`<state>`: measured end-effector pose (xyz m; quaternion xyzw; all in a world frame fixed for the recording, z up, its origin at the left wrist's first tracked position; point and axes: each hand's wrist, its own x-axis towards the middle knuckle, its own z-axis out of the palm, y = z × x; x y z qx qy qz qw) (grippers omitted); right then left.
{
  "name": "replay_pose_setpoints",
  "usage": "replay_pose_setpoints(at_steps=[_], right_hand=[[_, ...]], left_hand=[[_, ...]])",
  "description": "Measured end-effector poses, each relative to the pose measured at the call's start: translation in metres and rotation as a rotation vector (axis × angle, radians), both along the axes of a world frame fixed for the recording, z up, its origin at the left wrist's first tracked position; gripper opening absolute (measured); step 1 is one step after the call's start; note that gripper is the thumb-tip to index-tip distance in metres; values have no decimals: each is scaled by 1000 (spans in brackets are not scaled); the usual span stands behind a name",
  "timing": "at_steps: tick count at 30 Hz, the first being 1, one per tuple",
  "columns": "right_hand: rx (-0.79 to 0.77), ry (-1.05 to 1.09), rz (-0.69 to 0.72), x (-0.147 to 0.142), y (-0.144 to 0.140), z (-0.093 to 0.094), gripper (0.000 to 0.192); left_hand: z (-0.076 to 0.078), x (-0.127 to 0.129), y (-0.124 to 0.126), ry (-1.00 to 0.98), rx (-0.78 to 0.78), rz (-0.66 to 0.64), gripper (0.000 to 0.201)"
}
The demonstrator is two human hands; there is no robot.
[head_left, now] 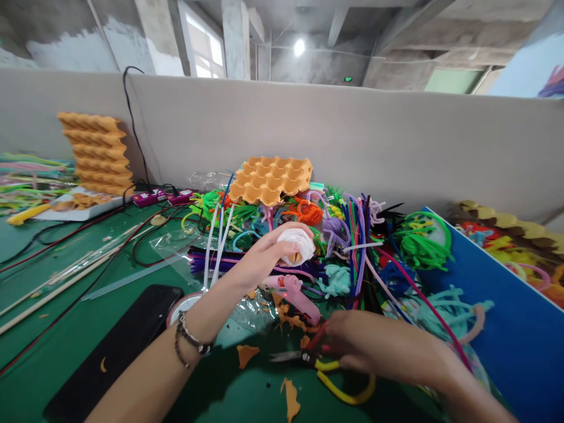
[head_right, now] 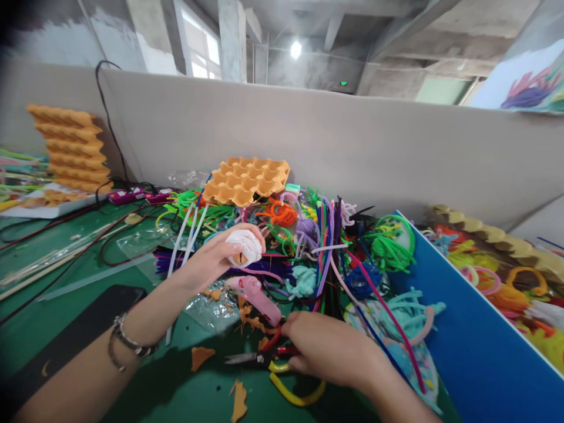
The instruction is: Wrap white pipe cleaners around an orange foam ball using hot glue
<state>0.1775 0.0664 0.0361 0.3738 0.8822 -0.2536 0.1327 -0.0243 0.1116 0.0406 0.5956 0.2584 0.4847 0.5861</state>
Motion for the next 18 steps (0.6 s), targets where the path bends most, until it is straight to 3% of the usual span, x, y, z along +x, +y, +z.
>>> replay_pose_setpoints(at_steps=[2, 4, 6, 9, 13, 18], right_hand=[[45, 36, -25, 10, 2, 14, 25], [199, 119, -59, 24, 11, 23, 27], [432, 231, -165, 39, 26, 23, 32], [849, 339, -304, 60, 56, 8, 38], [948, 320, -304, 74, 83, -20, 41], [998, 303, -268, 70, 89, -39, 41]], left_hand=[[-1, -1, 0, 27, 17, -39, 21], [-3, -2, 0, 54, 38, -88, 21], [-3, -2, 0, 59, 44, -104, 21], [-3, -1, -2, 81, 51, -107, 29], [2, 0, -7, 147, 84, -160, 38], [6, 0, -14, 181, 125, -214, 31]])
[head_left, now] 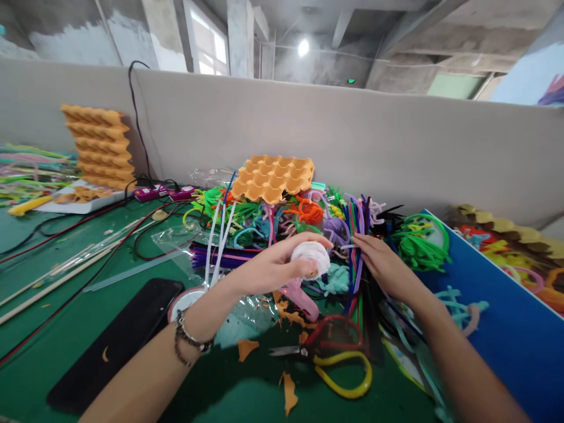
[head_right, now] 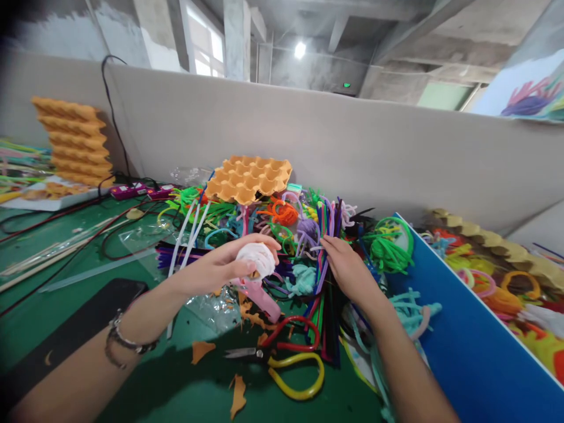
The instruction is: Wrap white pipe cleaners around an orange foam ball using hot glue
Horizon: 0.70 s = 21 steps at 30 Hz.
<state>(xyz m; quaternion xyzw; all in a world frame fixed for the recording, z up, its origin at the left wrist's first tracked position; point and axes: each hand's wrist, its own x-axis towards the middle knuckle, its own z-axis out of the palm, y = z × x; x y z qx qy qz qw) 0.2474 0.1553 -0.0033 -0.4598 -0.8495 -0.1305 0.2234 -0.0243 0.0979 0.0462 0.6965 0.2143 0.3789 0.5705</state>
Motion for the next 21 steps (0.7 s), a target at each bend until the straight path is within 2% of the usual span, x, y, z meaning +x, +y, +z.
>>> replay_pose_setpoints(at_steps=[6, 12, 21], right_hand=[[25, 4, -34, -5, 0, -1, 35], [19, 30, -44, -4, -4, 11, 28], [74, 58, -152, -3, -9, 26, 22]], left_hand=[[3, -4, -6, 0, 17, -45, 28], [-3, -7, -3, -136, -37, -192, 46], [-2, -4, 0, -175, -12, -111, 37]])
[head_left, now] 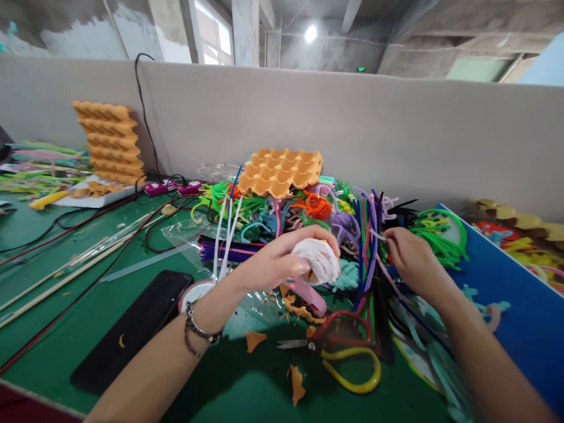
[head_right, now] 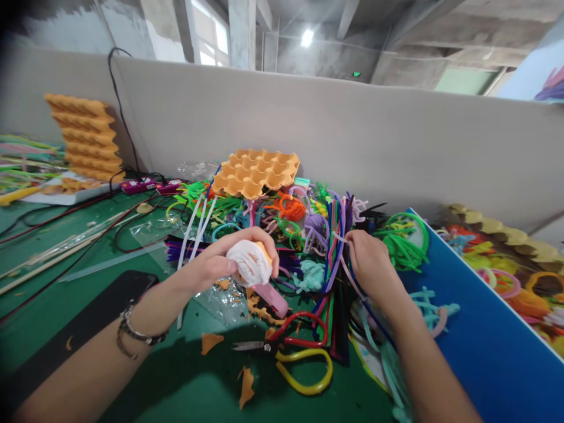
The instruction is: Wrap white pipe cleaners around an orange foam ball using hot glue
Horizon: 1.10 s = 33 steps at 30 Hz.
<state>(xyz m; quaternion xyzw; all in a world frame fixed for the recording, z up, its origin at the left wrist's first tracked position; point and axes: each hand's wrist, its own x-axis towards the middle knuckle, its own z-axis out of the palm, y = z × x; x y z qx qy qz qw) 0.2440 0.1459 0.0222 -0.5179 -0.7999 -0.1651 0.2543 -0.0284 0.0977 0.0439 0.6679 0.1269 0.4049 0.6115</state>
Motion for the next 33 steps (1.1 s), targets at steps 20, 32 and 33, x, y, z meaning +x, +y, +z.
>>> replay_pose_setpoints(at_steps=[20, 32, 33], right_hand=[[16, -34, 137, -29, -44, 28, 19], [-51, -8, 139, -33, -55, 36, 15], [-61, -5, 144, -34, -56, 36, 15]], left_hand=[[4, 2, -4, 207, 251, 147, 29], [0, 1, 0, 92, 189, 131, 24], [1, 1, 0, 115, 188, 139, 24]])
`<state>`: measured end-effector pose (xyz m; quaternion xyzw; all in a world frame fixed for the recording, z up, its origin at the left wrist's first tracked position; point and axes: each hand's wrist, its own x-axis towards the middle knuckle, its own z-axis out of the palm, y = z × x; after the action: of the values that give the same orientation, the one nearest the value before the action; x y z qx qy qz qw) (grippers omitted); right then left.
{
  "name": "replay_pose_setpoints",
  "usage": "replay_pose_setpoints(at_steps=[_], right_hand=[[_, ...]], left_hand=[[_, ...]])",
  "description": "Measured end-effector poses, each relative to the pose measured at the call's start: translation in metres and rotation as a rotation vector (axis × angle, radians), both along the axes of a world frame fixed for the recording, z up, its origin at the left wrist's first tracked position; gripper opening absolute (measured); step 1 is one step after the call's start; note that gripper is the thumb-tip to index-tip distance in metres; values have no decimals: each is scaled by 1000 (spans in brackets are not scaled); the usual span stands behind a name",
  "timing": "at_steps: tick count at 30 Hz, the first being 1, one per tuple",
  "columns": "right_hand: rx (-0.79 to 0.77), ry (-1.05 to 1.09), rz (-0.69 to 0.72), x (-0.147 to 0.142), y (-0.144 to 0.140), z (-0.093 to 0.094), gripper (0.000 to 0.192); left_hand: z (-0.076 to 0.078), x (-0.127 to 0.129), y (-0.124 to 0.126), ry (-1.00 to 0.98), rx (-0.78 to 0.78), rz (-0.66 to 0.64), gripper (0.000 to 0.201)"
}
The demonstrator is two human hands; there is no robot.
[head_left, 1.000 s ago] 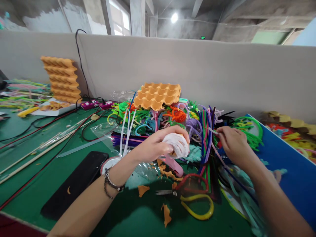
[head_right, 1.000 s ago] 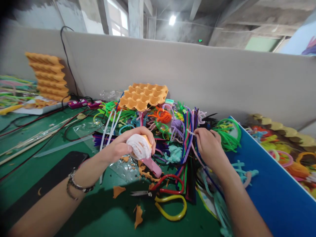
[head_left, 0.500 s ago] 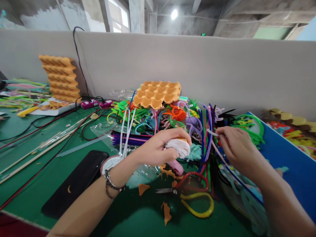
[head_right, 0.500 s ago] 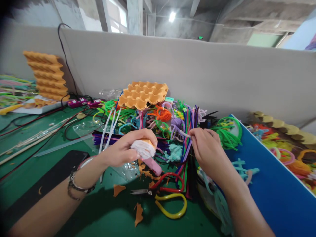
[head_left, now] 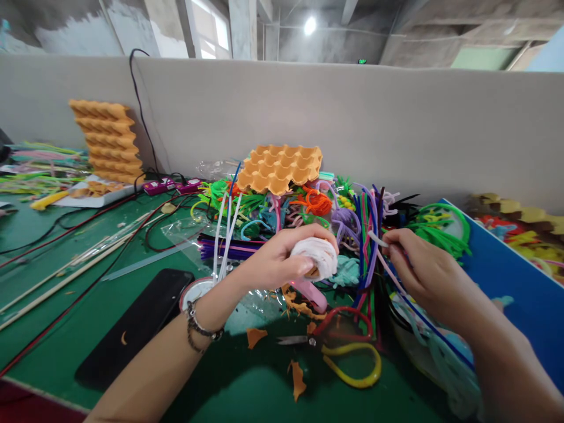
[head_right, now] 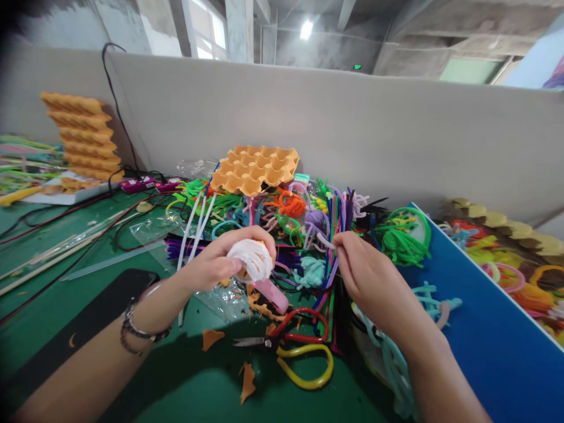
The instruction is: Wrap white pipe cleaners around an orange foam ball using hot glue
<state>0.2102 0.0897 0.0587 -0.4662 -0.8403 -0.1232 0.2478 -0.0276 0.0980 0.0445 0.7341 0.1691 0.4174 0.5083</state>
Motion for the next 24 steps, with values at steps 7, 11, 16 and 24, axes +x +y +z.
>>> replay_pose_setpoints(at_steps=[7, 11, 16, 24], right_hand=[[-9, -5, 40, -3, -5, 3, 15], [67, -29, 75, -4, -8, 6, 17], [126, -63, 98, -6, -8, 7, 17], [180, -53, 117, -10, -11, 11, 18]], left_hand=[[5, 0, -1, 144, 196, 110, 23], [3, 1, -1, 91, 268, 136, 20], [-3, 1, 2, -70, 64, 19, 28], [-6, 1, 5, -139, 109, 146, 26]])
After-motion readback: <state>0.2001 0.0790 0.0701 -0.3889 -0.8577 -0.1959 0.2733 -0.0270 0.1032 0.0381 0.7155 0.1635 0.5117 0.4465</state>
